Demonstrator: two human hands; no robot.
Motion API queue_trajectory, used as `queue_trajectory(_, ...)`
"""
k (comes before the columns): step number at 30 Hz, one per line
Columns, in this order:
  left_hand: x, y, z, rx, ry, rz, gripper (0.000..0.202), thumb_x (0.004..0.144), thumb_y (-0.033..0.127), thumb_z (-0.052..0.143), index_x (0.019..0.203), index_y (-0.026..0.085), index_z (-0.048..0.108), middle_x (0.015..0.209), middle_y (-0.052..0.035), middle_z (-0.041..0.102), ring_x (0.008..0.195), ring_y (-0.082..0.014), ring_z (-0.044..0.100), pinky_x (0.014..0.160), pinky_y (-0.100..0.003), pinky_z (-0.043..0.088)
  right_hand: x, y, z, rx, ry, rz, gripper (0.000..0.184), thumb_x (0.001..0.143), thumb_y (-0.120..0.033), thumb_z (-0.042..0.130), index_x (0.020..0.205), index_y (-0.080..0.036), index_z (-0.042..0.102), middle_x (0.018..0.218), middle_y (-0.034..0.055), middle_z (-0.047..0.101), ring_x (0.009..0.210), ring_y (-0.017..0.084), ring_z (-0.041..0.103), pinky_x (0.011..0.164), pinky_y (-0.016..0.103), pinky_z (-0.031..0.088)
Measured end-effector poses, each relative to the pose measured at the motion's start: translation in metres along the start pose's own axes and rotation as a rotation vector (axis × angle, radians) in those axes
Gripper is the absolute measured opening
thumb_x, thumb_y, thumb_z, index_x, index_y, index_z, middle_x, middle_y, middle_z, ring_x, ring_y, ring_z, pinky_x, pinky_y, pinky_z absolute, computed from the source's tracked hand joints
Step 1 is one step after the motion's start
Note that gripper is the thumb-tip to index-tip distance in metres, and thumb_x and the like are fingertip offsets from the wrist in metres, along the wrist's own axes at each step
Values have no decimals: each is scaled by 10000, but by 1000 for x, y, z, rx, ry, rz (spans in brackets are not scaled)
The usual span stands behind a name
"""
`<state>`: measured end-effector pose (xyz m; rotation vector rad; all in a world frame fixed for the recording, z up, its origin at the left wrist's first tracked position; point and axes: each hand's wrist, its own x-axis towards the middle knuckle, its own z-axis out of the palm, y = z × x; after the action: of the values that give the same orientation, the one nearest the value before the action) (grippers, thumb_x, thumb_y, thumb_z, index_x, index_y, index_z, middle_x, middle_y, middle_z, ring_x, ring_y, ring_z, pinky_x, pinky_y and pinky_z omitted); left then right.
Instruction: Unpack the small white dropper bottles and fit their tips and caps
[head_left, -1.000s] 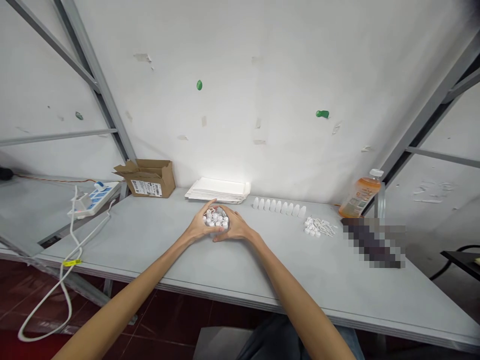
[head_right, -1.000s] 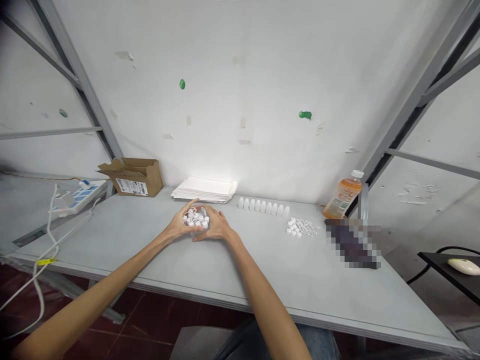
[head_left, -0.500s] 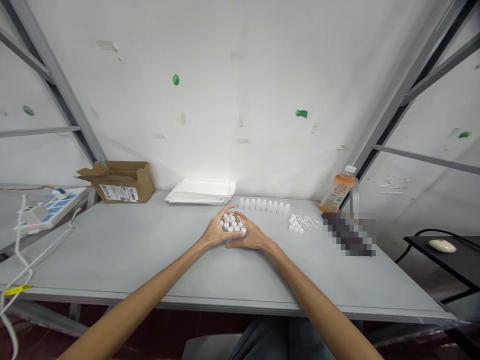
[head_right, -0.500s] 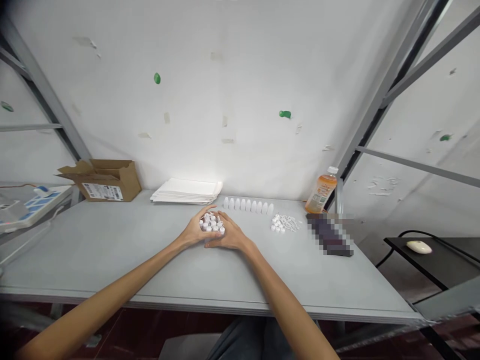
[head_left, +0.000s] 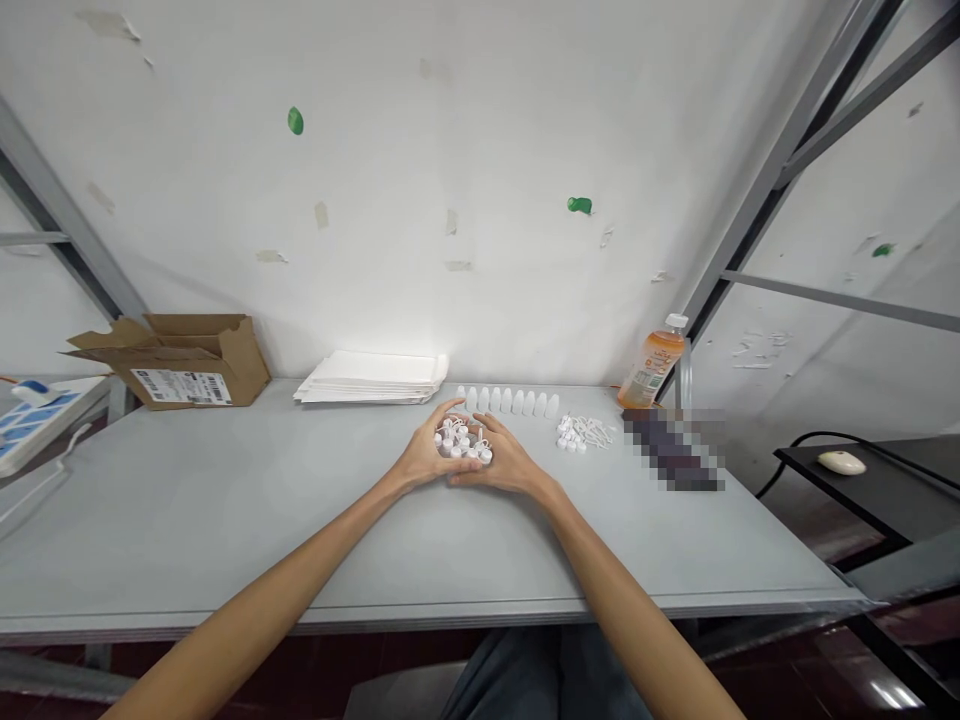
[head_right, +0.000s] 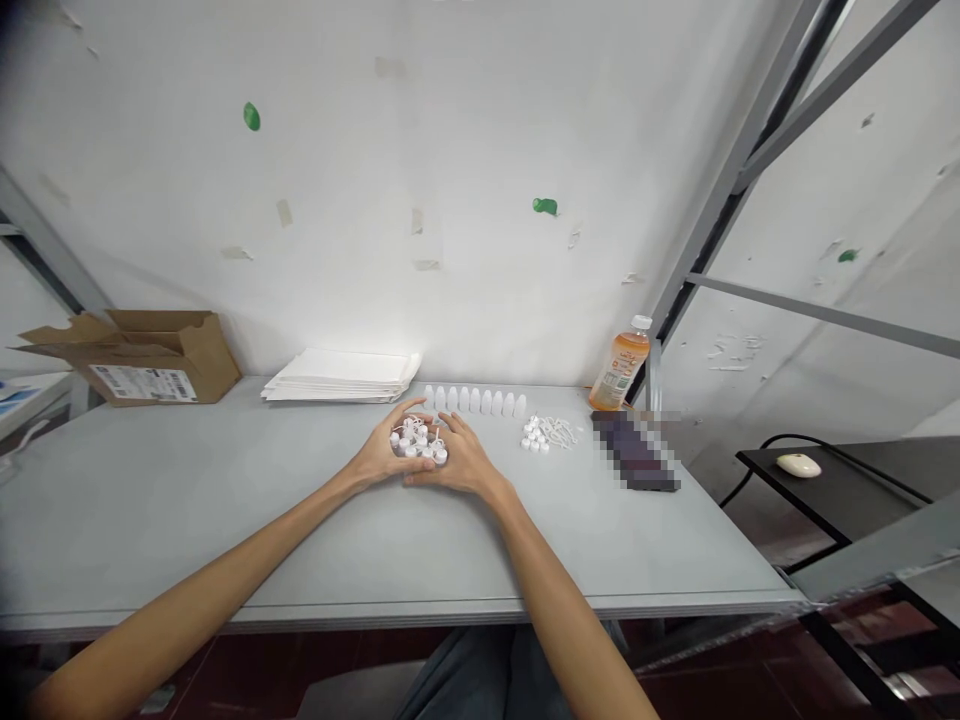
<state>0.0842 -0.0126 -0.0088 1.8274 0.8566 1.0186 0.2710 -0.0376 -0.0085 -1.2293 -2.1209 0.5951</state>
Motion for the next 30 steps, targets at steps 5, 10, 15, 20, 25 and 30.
queue_trajectory(5, 1, 3, -2, 26, -16, 28, 1129, 523, 400, 902, 1477, 189, 335, 1216, -131, 634, 1123, -296, 617, 983, -401, 480, -1, -2, -9, 7, 8, 75, 858, 569, -506, 864, 1326, -195, 606, 1502, 179, 431, 1445, 368, 291, 1137, 532, 306)
queue_trajectory(10, 1, 4, -7, 52, -66, 16, 1116, 535, 399, 895, 1480, 202, 333, 1242, -128, 635, 1113, -295, 622, 959, -400, 496, -1, -5, -9, 58, -10, -2, 737, 606, -513, 840, 1261, -232, 648, 1439, 119, 522, 1376, 337, 421, 1095, 481, 382)
queue_trajectory(15, 1, 4, -14, 124, -30, 6, 984, 552, 442, 875, 1409, 195, 460, 1188, -98, 670, 1083, -296, 637, 965, -404, 494, -1, -4, -6, 45, 27, 52, 783, 578, -519, 856, 1275, -227, 649, 1541, 113, 391, 1419, 353, 346, 1125, 511, 347)
queue_trajectory(20, 1, 1, -15, 189, 3, 38, 706, 605, 470, 838, 1212, 172, 638, 1209, -103, 673, 1121, -310, 616, 997, -412, 473, 1, -1, -4, 12, 68, 73, 544, 651, -506, 820, 1095, -205, 731, 1570, 113, 337, 1450, 343, 283, 1144, 505, 316)
queue_trajectory(25, 3, -3, -13, 150, 33, 44, 635, 602, 480, 841, 1135, 174, 681, 1120, -90, 713, 1077, -308, 638, 975, -418, 494, 6, 2, -3, 11, 93, 76, 536, 641, -510, 830, 1072, -208, 732, 1525, 126, 410, 1429, 349, 321, 1129, 512, 334)
queue_trajectory(30, 5, -3, -16, 121, 42, 9, 644, 570, 480, 856, 1102, 158, 689, 1100, -99, 716, 1059, -310, 644, 981, -438, 486, 9, 6, 0, 25, 112, 78, 506, 649, -542, 810, 1032, -219, 737, 1360, 119, 581, 1421, 329, 340, 1108, 498, 358)
